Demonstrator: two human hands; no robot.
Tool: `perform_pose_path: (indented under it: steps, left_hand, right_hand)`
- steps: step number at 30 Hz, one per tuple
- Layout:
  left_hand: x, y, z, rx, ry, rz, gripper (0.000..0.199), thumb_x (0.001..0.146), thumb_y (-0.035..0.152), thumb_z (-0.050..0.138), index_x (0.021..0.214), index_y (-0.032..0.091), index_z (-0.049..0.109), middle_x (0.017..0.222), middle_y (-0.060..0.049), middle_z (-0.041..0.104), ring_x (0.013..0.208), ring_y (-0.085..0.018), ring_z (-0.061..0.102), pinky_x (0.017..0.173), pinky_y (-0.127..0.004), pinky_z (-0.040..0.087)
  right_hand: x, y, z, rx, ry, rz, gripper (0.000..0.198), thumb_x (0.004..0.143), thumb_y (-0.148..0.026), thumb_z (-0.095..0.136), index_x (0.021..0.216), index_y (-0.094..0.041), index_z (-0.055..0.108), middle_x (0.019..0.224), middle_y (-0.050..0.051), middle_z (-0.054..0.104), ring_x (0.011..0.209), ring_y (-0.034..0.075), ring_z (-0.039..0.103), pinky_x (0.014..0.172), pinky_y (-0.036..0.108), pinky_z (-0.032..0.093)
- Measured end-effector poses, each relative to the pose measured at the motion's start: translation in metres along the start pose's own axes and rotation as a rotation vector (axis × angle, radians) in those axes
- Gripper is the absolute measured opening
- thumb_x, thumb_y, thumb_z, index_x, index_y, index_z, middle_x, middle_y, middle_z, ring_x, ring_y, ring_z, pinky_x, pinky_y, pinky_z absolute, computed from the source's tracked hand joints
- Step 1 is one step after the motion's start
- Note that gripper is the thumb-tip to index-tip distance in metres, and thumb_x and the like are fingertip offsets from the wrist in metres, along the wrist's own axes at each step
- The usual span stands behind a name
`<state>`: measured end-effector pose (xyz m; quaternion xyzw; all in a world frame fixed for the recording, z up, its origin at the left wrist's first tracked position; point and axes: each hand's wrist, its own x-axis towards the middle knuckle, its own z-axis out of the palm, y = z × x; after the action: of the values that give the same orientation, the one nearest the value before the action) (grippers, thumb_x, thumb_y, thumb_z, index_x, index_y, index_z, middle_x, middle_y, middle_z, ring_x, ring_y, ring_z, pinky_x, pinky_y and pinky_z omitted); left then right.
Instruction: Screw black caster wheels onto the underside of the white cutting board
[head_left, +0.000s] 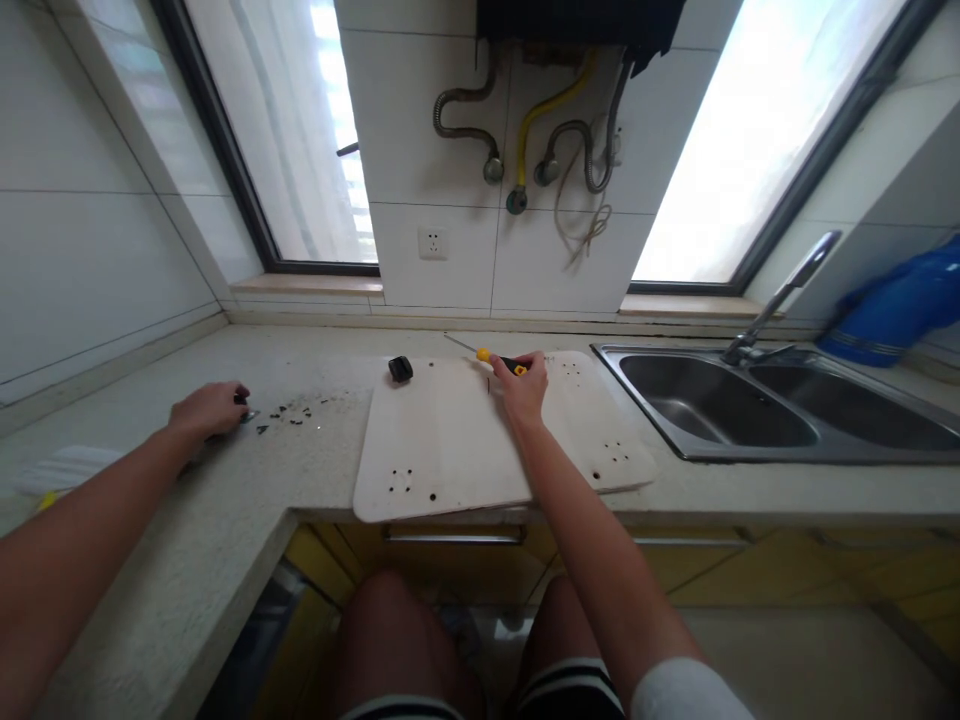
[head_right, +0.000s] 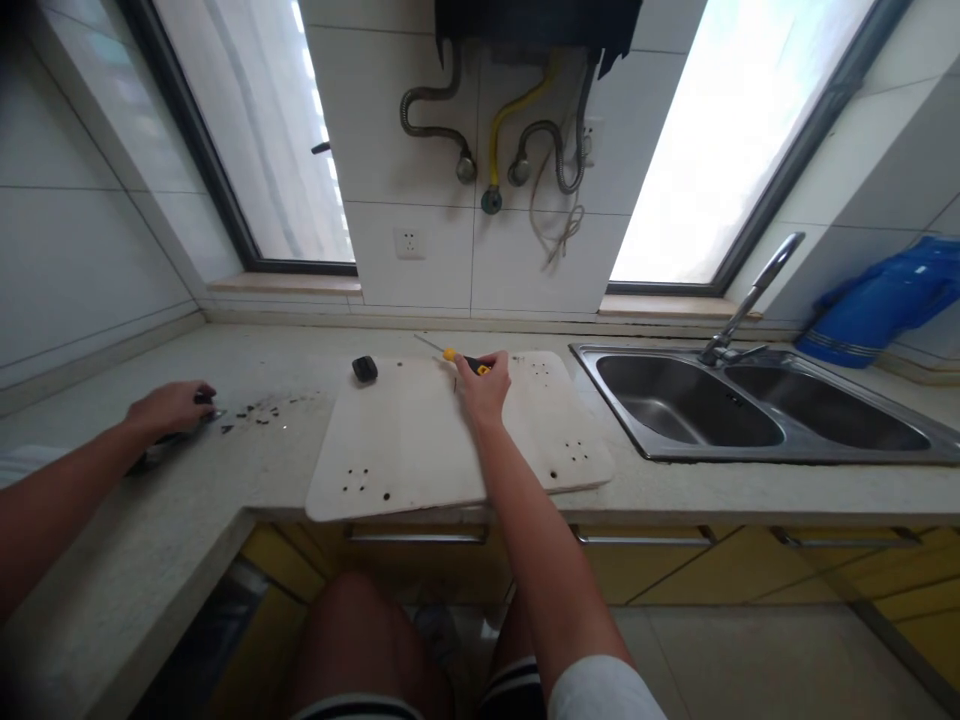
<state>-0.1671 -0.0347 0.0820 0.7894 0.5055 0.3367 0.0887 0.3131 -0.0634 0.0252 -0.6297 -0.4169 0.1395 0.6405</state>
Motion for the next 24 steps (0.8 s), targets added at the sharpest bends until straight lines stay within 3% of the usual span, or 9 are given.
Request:
perform_pose_path:
  steps: [3, 6, 8, 10, 14, 18, 21, 24]
  left_hand:
    - [-0.002, 0.018, 0.008, 0.153, 0.158, -0.15, 0.069, 0.086, 0.087, 0.05, 0.075, 0.019, 0.058, 0.083, -0.01, 0.073, 0.107, -0.041, 0.079, 0.103, -0.061, 0.056]
    - [0.001, 0.05, 0.016, 0.217, 0.205, -0.193, 0.06, 0.101, 0.067, 0.047, 0.11, 0.012, 0.07, 0.112, -0.017, 0.077, 0.129, -0.046, 0.071, 0.117, -0.067, 0.05]
    - [-0.004, 0.081, 0.023, 0.187, 0.152, -0.18, 0.059, 0.1, 0.061, 0.053, 0.128, 0.012, 0.068, 0.127, -0.019, 0.078, 0.127, -0.043, 0.074, 0.113, -0.063, 0.057]
    - [-0.019, 0.118, 0.034, 0.046, 0.014, -0.136, 0.062, 0.098, 0.062, 0.061, 0.141, 0.018, 0.065, 0.137, -0.017, 0.078, 0.121, -0.037, 0.078, 0.107, -0.055, 0.064]
    - [-0.063, 0.176, 0.064, -0.115, -0.214, -0.102, 0.069, 0.095, 0.071, 0.066, 0.143, 0.021, 0.067, 0.134, -0.016, 0.081, 0.116, -0.038, 0.08, 0.099, -0.054, 0.067]
    - [-0.089, 0.184, 0.084, -0.012, -0.232, 0.006, 0.068, 0.099, 0.077, 0.06, 0.135, 0.021, 0.073, 0.131, -0.016, 0.08, 0.115, -0.038, 0.078, 0.106, -0.055, 0.063]
    - [-0.095, 0.174, 0.086, 0.059, -0.272, 0.111, 0.062, 0.106, 0.075, 0.054, 0.13, 0.022, 0.076, 0.129, -0.015, 0.079, 0.12, -0.037, 0.075, 0.109, -0.054, 0.06]
    - [-0.096, 0.168, 0.082, 0.083, -0.318, 0.205, 0.056, 0.112, 0.066, 0.049, 0.138, 0.024, 0.075, 0.136, -0.014, 0.078, 0.127, -0.036, 0.073, 0.114, -0.052, 0.057]
  right_hand:
    - [0.0, -0.002, -0.001, 0.001, -0.003, 0.011, 0.04, 0.106, -0.046, 0.076, 0.132, -0.017, 0.071, 0.129, 0.009, 0.074, 0.112, 0.022, 0.074, 0.098, 0.044, 0.067]
    - [0.0, -0.001, 0.0, 0.016, -0.007, 0.016, 0.04, 0.106, -0.047, 0.076, 0.133, -0.017, 0.071, 0.129, 0.009, 0.074, 0.111, 0.022, 0.074, 0.098, 0.044, 0.067]
    - [0.001, 0.0, 0.001, 0.034, -0.01, 0.014, 0.04, 0.106, -0.047, 0.075, 0.132, -0.017, 0.071, 0.127, 0.009, 0.074, 0.11, 0.022, 0.074, 0.097, 0.043, 0.067]
    - [0.002, 0.001, 0.002, 0.052, -0.012, 0.011, 0.04, 0.106, -0.047, 0.075, 0.132, -0.017, 0.071, 0.127, 0.009, 0.074, 0.109, 0.021, 0.075, 0.096, 0.043, 0.067]
    - [0.003, 0.003, 0.003, 0.064, -0.009, 0.01, 0.04, 0.106, -0.046, 0.076, 0.132, -0.017, 0.071, 0.129, 0.009, 0.074, 0.112, 0.022, 0.074, 0.098, 0.044, 0.067]
    - [0.003, 0.004, 0.004, 0.067, -0.012, 0.004, 0.04, 0.106, -0.047, 0.076, 0.131, -0.017, 0.071, 0.127, 0.009, 0.074, 0.109, 0.022, 0.074, 0.097, 0.043, 0.067]
    - [0.004, 0.005, 0.005, 0.072, -0.013, -0.006, 0.04, 0.106, -0.047, 0.076, 0.13, -0.016, 0.071, 0.124, 0.008, 0.075, 0.107, 0.021, 0.074, 0.096, 0.043, 0.067]
    - [0.004, 0.006, 0.006, 0.079, -0.011, -0.017, 0.039, 0.106, -0.048, 0.076, 0.129, -0.016, 0.071, 0.123, 0.008, 0.075, 0.106, 0.021, 0.074, 0.095, 0.042, 0.067]
